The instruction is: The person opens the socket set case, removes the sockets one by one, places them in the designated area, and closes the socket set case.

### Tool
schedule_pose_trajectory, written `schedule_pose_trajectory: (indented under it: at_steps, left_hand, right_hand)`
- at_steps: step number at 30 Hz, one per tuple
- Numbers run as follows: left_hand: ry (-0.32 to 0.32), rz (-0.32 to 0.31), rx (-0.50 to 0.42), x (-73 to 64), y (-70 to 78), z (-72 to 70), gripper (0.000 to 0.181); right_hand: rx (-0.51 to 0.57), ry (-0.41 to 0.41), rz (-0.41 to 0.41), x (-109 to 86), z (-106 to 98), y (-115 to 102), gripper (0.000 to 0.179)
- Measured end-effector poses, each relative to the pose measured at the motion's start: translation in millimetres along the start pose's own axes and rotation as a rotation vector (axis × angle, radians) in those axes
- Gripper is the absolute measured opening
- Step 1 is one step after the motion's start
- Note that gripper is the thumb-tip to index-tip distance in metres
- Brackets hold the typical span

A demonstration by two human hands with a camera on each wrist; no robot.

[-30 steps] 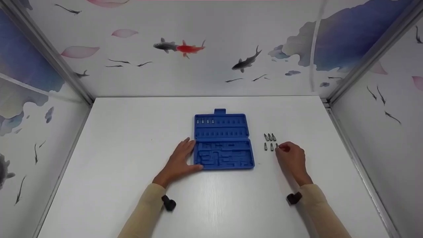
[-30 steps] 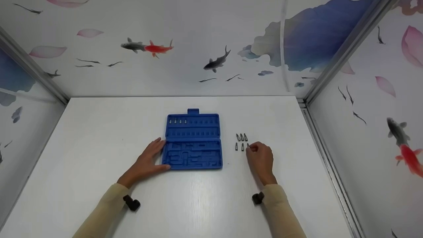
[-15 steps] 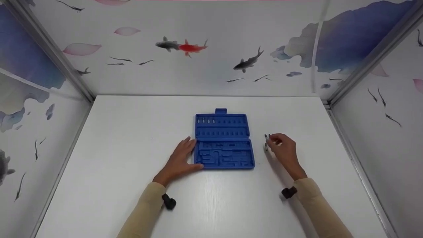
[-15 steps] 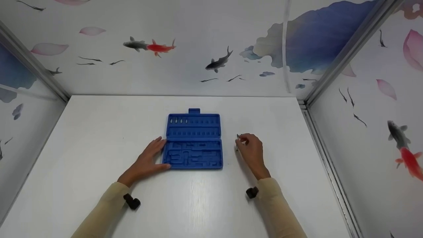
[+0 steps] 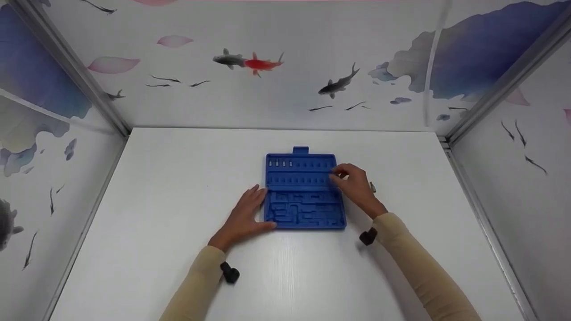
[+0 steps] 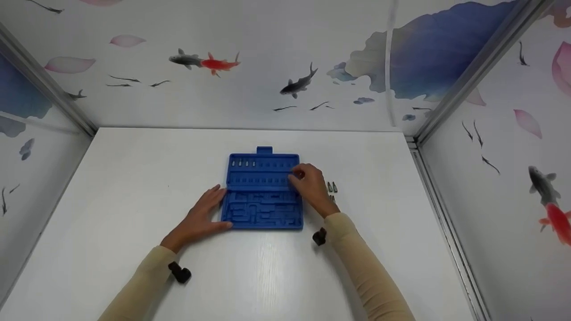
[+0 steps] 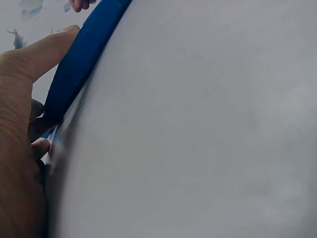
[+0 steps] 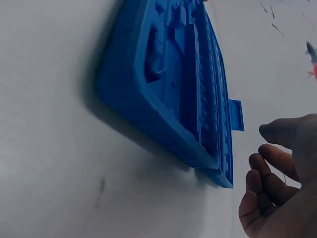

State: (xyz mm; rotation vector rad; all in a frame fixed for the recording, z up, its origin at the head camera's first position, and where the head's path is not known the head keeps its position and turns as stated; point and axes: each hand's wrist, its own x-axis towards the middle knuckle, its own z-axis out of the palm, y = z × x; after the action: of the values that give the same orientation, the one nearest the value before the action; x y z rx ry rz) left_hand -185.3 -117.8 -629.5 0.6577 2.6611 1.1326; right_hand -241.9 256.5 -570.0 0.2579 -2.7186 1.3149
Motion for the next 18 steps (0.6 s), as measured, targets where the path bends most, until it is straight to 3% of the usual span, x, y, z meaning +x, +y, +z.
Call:
schedule_pose_trajectory:
  at_steps: [11,18]
  left_hand:
    - [-0.006,0.023,0.007,2.6,3.3,0.2,0.114]
    - [-0.007,-0.011,-0.012,0.6,-0.1,-1.1,0.116]
  right_hand:
    - [0.016,-0.144,-0.011,37.8,31.6,-14.1,0.031]
    - [-0.015,-0.195,-0.032,57.4,54.4,-22.5,0.032]
